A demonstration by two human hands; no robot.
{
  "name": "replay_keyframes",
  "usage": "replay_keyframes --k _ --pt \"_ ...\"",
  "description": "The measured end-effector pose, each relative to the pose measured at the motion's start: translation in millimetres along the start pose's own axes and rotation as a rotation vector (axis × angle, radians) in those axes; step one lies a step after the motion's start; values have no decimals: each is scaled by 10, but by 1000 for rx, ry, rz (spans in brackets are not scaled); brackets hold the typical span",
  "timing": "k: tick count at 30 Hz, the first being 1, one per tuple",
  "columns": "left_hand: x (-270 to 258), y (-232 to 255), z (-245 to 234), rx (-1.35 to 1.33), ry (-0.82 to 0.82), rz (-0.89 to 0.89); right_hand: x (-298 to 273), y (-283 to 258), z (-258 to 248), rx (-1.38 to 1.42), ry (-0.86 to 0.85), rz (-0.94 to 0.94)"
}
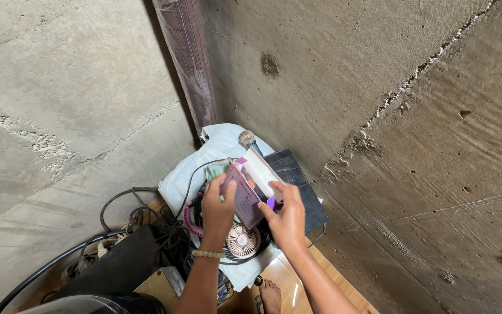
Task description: The person organizes items on a table, then picks up a remote and a red stick from the floor. They place these items on the table and proceed to mop the floor using a spin mop and bucket, repeatedly wringing the mop head.
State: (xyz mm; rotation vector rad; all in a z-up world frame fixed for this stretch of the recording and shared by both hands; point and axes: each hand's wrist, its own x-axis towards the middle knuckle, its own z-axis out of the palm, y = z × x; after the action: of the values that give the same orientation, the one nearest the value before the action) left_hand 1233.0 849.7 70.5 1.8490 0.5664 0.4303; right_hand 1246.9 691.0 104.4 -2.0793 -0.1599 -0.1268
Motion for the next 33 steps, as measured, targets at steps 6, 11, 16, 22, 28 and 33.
replay_keyframes --k 6,11,16,22,28,33 --pt "-225 -842 17 231 14 -54 -55 529 267 -1 -72 50" --pt "-429 -1047 86 183 -11 -124 -151 587 203 -46 -49 47" --pt "-670 -734 139 346 71 -2 -525 530 134 -15 47 66" --pt "-1107 -319 341 316 -44 338 -1169 860 52 -56 120 383" --pt "-1944 -890 930 50 -607 440 -1895 1889 -194 -29 157 458" --pt "-2443 -2230 1280 322 -818 259 -2515 2875 -182 -142 -39 689"
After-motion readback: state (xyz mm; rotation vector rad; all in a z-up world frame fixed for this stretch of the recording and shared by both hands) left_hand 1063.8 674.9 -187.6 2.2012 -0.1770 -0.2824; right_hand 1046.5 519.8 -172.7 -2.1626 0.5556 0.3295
